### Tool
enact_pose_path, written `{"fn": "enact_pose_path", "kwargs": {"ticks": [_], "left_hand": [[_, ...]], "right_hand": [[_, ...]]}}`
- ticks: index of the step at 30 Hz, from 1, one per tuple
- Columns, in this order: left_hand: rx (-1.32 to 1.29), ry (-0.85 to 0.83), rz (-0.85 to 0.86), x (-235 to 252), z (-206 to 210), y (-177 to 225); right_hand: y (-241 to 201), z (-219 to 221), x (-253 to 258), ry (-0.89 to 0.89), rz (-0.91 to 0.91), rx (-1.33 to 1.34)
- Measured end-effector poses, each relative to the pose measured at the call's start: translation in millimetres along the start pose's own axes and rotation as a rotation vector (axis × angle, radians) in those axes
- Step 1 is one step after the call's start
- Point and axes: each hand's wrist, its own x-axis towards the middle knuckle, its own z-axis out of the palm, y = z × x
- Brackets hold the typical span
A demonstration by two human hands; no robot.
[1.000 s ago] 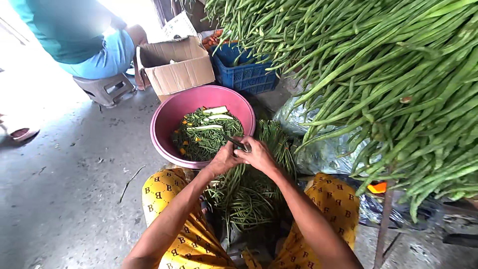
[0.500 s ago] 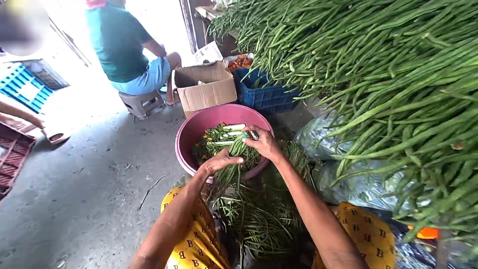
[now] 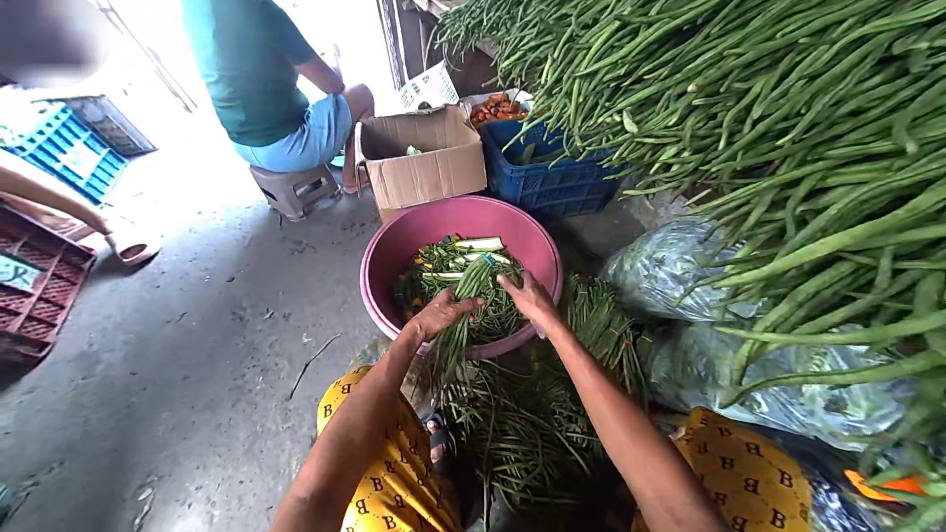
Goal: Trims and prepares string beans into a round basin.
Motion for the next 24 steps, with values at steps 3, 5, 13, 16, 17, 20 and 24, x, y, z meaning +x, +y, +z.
{"fn": "enact_pose_path", "kwargs": {"ticks": [3,5,13,16,17,20,24], "left_hand": [[0.019,0.052,-0.008,3,0,0],[0.069,0.055,-0.016,5,1,-2],[0.254,0.123,0.017,12,9,-9],[0.456,0.192,0.018,13,12,-10],[0.514,0.222,0.009,13,11,-10],[0.604,0.255,-0.058,12,7,-4],[0.680,0.238,-0.113,13,2,-3]], "right_hand": [[-1,12,-10,-0.138,0.064,-0.106],[-4,19,-11,-0.195,0.047,-0.143],[-16,24,-4,-0.155,0.013,-0.299],[-17,35,3,-0.095,-0.001,-0.283],[-19,39,7,-0.086,-0.003,-0.270],[-24,49,12,-0.071,0.002,-0.245],[-18,59,19,-0.038,-0.040,-0.224]]}}
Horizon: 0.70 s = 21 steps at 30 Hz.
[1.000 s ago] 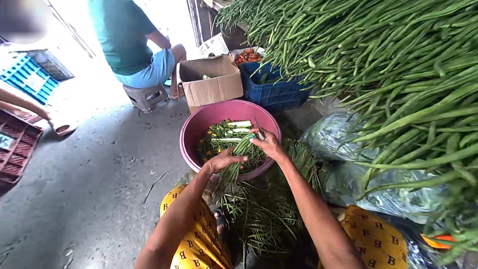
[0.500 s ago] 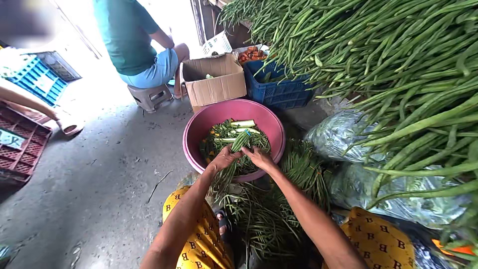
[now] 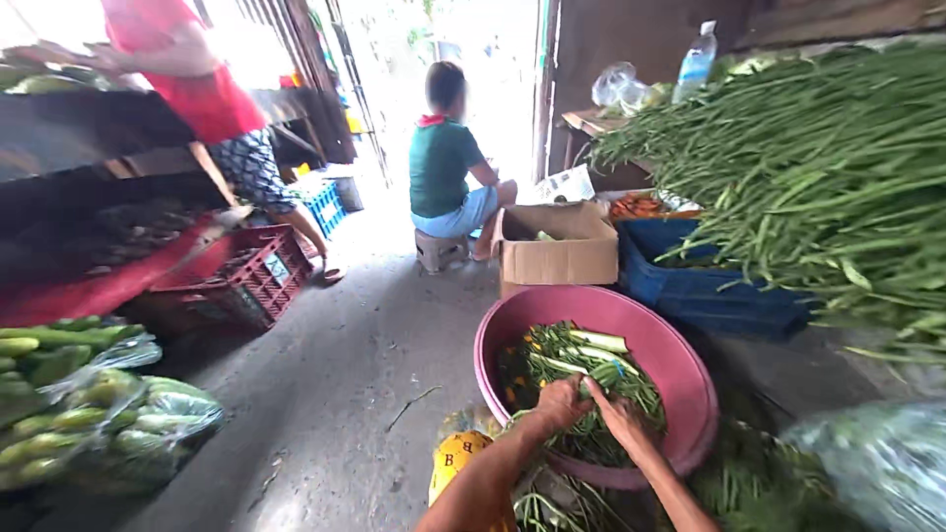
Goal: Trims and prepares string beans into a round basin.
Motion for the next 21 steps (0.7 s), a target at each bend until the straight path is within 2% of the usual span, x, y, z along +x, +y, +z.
{"fn": "enact_pose_path", "kwargs": {"ticks": [11,21], "left_hand": [[0.099,-0.013,-0.059,8,3,5],[0.136,0.014,-0.042,4,9,8]], "right_hand": [[-1,8,-1,0.083,0.016,0.018],[12,8,6,0.012,0.043,0.014]]}}
